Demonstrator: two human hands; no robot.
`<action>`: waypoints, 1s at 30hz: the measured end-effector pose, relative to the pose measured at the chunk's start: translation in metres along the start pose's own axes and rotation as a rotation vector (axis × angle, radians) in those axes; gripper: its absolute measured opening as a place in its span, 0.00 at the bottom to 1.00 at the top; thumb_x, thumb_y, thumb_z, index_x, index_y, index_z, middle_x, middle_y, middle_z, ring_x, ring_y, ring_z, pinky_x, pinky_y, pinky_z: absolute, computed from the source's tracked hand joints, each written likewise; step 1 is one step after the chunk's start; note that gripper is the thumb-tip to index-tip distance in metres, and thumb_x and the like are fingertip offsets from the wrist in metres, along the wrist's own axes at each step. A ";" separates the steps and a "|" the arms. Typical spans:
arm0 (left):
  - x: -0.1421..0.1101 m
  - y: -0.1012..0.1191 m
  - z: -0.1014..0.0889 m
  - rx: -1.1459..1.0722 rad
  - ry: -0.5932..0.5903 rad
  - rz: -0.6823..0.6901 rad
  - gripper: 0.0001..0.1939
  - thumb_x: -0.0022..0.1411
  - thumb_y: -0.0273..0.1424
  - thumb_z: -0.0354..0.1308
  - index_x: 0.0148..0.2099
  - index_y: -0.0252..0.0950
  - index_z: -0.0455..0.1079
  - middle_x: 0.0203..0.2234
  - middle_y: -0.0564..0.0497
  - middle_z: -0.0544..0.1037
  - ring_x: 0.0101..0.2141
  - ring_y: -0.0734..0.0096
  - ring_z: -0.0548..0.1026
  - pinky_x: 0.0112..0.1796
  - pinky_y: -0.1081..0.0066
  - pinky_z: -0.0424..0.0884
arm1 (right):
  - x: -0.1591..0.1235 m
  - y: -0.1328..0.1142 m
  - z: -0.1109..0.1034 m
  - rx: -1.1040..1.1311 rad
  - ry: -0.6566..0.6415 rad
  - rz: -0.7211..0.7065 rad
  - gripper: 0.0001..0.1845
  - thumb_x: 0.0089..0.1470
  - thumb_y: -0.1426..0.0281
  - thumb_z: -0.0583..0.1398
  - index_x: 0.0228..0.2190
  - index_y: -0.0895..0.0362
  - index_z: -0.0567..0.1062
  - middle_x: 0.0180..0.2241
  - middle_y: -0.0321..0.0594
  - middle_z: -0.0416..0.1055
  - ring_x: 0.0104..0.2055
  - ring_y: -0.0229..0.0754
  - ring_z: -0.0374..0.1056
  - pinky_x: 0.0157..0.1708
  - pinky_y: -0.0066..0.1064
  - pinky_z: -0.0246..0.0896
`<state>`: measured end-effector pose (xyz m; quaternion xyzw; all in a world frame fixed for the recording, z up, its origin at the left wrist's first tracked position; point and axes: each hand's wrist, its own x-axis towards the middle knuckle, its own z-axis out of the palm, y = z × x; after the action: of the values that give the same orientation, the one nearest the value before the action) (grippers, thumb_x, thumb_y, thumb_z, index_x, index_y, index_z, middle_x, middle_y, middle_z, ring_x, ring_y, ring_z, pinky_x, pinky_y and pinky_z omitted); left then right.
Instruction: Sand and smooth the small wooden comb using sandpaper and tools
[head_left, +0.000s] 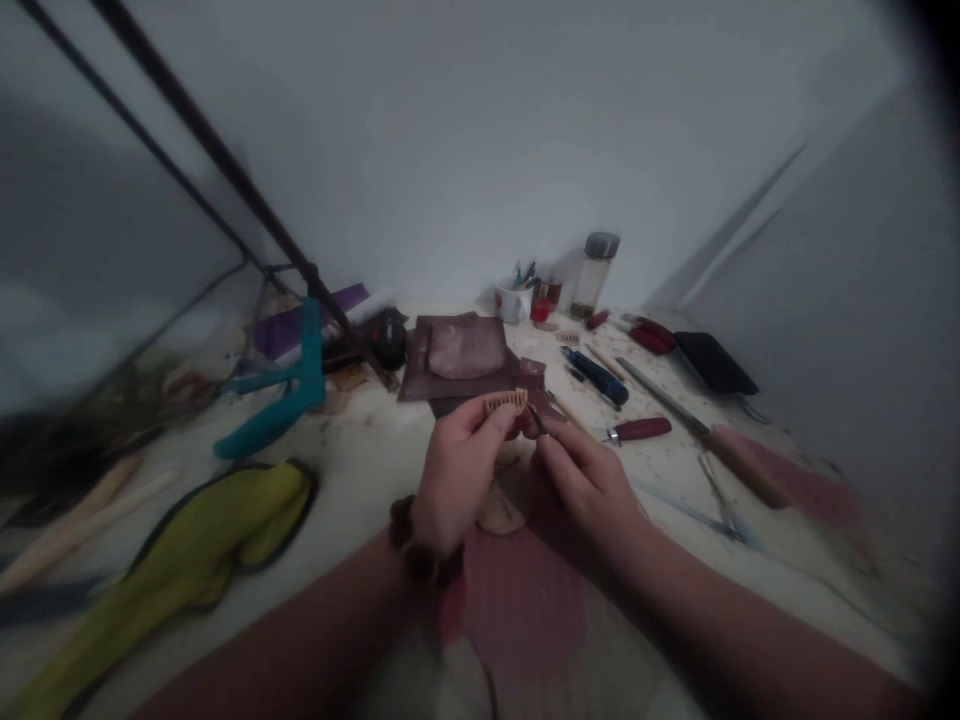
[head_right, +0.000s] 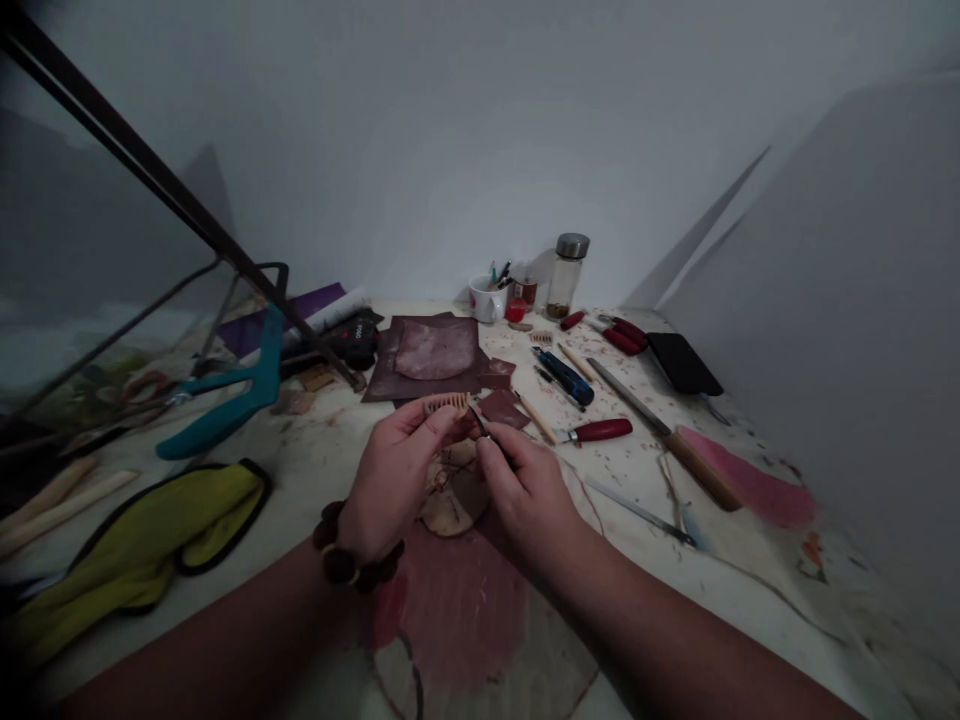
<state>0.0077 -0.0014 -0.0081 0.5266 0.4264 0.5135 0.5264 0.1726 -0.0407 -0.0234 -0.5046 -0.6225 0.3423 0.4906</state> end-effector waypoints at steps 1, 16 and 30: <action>0.000 0.000 0.000 0.018 0.005 0.010 0.12 0.74 0.41 0.66 0.50 0.41 0.87 0.43 0.47 0.89 0.46 0.60 0.84 0.52 0.63 0.77 | 0.000 -0.001 0.000 -0.008 0.012 0.002 0.17 0.73 0.61 0.56 0.46 0.53 0.84 0.38 0.42 0.82 0.40 0.47 0.78 0.40 0.33 0.71; 0.023 -0.014 -0.007 -0.131 0.109 0.000 0.16 0.68 0.43 0.71 0.48 0.37 0.84 0.43 0.43 0.89 0.44 0.58 0.85 0.50 0.61 0.79 | 0.053 0.025 -0.087 -0.352 0.165 0.139 0.19 0.69 0.57 0.58 0.35 0.55 0.83 0.28 0.38 0.79 0.27 0.42 0.71 0.29 0.31 0.63; 0.044 -0.030 -0.014 -0.085 0.144 0.086 0.15 0.67 0.42 0.69 0.46 0.36 0.85 0.40 0.44 0.88 0.40 0.62 0.84 0.44 0.66 0.78 | 0.040 0.042 -0.164 -1.151 -0.092 0.272 0.16 0.73 0.62 0.60 0.47 0.54 0.87 0.49 0.50 0.85 0.44 0.48 0.76 0.41 0.33 0.59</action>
<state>0.0009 0.0459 -0.0350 0.4835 0.4180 0.5896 0.4938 0.3415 -0.0032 -0.0045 -0.7494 -0.6584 0.0308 0.0623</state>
